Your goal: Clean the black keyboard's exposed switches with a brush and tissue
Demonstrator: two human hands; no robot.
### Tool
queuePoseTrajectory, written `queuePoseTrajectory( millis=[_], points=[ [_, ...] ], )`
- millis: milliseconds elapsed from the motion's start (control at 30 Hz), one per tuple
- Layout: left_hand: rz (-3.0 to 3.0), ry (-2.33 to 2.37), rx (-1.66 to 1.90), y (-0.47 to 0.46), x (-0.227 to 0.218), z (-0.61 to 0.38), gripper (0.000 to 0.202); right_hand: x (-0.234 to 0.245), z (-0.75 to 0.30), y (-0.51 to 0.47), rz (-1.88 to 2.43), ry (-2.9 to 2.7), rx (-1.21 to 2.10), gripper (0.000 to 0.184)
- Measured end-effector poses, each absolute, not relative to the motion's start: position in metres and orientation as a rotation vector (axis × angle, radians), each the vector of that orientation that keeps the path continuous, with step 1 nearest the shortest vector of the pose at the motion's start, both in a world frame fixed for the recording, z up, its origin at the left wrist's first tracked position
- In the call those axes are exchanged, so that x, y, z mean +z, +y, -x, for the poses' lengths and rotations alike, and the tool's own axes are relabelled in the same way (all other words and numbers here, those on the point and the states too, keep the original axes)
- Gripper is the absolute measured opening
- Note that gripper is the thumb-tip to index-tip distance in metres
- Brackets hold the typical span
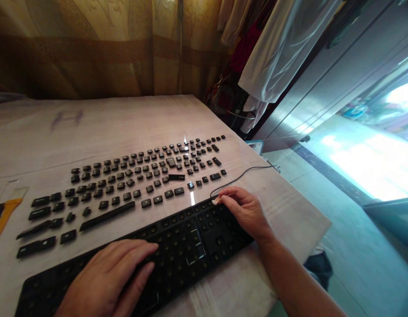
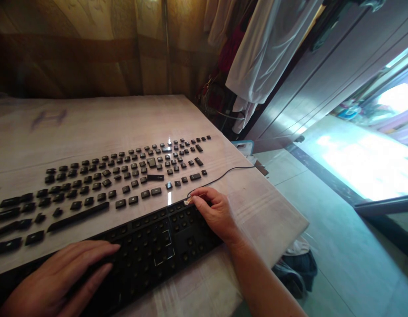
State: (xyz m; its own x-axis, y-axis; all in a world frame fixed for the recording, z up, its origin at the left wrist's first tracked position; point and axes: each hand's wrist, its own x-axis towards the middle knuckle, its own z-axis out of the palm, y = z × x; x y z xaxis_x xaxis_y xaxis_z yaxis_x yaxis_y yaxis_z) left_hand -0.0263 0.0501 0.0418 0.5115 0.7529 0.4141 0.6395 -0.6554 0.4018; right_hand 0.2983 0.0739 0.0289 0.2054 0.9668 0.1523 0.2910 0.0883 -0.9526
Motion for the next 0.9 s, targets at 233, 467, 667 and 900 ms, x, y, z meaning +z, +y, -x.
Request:
queuePoseTrajectory(
  millis=[233,467,667,900],
  points=[
    [-2.501,1.144,0.839,0.056,0.063,-0.049,0.027,0.031,-0.295,0.07,1.343,-1.291,0.928,0.011],
    [-2.166,1.181,1.01,0.069,0.059,-0.09,0.019,0.034,-0.292,0.07,1.219,-1.013,1.321,0.021],
    [-1.858,1.186,0.962,0.069,0.057,-0.101,0.008,0.037,-0.286,0.069,1.204,-0.989,1.387,0.024],
    [-1.53,1.187,0.89,0.07,0.059,-0.104,0.011,0.035,-0.287,0.069,1.215,-1.064,1.366,0.026]
  ],
)
